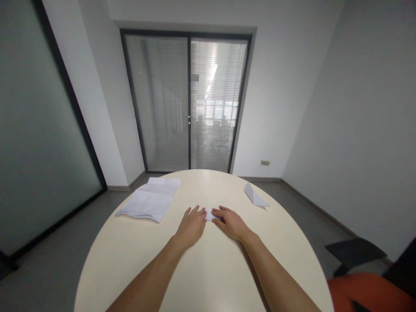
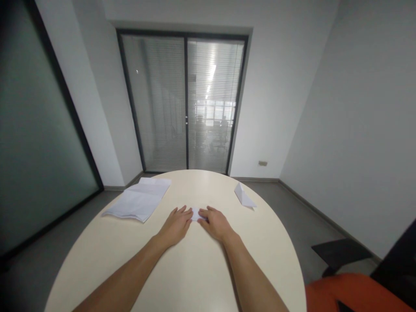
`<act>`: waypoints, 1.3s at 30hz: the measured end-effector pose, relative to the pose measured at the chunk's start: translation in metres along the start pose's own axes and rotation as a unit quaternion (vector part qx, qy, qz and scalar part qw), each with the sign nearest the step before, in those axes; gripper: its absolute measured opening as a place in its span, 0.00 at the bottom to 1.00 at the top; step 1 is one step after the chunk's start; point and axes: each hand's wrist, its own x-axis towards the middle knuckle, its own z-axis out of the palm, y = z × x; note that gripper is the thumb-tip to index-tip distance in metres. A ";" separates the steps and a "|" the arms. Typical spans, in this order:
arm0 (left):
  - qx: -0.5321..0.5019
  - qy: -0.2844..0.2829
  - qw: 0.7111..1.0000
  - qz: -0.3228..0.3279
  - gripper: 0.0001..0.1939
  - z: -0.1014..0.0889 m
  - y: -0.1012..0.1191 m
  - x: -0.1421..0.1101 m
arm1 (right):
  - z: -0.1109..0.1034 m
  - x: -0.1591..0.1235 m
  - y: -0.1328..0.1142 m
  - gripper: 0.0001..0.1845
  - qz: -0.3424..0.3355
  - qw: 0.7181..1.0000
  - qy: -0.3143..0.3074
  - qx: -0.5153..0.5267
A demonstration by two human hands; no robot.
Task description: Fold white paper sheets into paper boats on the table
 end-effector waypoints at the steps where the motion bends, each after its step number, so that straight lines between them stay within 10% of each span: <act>1: 0.003 0.002 1.000 -0.002 0.19 0.000 0.000 0.000 | 0.000 0.000 0.001 0.20 0.002 1.000 -0.001 -0.002; 39: -0.008 0.019 0.996 -0.088 0.23 -0.006 -0.001 0.004 | -0.005 0.001 -0.004 0.20 0.098 0.991 0.081 0.026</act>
